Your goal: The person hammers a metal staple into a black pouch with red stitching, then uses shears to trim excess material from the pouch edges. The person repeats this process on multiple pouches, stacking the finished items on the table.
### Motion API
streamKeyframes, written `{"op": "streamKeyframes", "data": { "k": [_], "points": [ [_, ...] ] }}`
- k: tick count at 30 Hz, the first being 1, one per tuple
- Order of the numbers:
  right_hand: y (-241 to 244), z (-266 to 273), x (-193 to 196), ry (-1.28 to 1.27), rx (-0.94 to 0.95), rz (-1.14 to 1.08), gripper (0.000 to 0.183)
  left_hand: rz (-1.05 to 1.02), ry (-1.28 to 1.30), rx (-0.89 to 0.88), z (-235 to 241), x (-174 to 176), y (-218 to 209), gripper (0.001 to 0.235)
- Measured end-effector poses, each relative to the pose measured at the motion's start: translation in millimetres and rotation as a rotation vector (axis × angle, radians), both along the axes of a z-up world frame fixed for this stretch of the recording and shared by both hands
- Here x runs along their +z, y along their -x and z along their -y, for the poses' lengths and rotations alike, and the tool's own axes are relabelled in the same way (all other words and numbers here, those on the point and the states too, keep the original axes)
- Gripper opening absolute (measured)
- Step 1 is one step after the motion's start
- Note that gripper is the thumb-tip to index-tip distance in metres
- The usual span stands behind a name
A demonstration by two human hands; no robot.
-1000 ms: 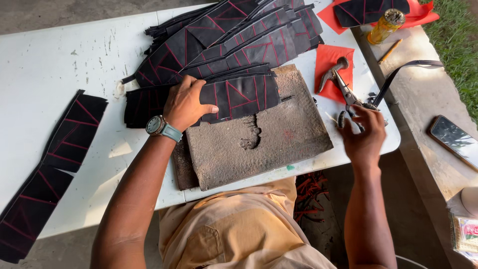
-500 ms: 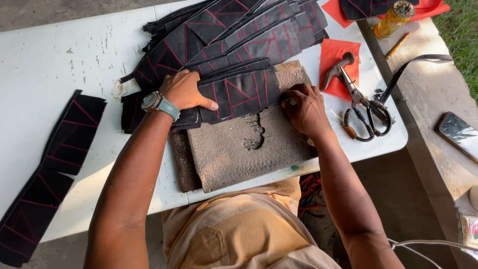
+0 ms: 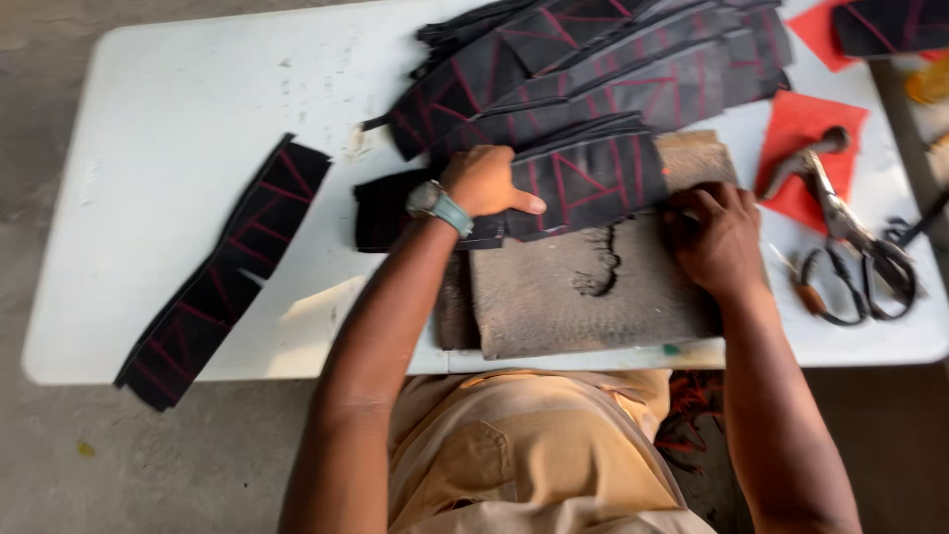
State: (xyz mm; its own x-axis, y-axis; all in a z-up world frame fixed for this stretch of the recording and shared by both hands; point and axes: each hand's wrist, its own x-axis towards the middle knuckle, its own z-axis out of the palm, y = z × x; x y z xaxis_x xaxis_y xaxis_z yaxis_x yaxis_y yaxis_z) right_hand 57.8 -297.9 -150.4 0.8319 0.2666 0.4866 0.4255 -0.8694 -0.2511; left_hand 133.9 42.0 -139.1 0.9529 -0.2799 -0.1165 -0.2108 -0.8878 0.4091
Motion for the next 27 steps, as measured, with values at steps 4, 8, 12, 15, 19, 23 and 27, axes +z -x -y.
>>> {"op": "streamKeyframes", "data": {
  "k": [4, 8, 12, 15, 19, 23, 27],
  "points": [
    [2, 10, -8, 0.026, -0.05, 0.016, 0.016, 0.279, 0.164, 0.004, 7, -19, 11, 0.077],
    [-2, 9, -15, 0.035, -0.065, 0.0, 0.017, 0.372, 0.231, -0.014, 7, -12, 27, 0.063],
    [-3, 9, -15, 0.047, -0.074, -0.001, 0.014, 0.396, 0.204, -0.053, 16, 6, 40, 0.053],
    [-2, 10, -18, 0.05, -0.073, -0.003, 0.015, 0.241, 0.119, -0.041, 17, 20, 43, 0.053],
    [-3, 11, -18, 0.055, -0.064, 0.012, 0.014, 0.154, 0.182, -0.116, 13, 39, 47, 0.045],
    [-6, 10, -18, 0.068, -0.083, -0.028, 0.016, 0.196, 0.3, -0.183, -10, 48, 65, 0.048],
    [-1, 13, -15, 0.063, -0.076, -0.054, 0.014, 0.049, 0.462, -0.038, -80, 39, 97, 0.046]
  ]
}}
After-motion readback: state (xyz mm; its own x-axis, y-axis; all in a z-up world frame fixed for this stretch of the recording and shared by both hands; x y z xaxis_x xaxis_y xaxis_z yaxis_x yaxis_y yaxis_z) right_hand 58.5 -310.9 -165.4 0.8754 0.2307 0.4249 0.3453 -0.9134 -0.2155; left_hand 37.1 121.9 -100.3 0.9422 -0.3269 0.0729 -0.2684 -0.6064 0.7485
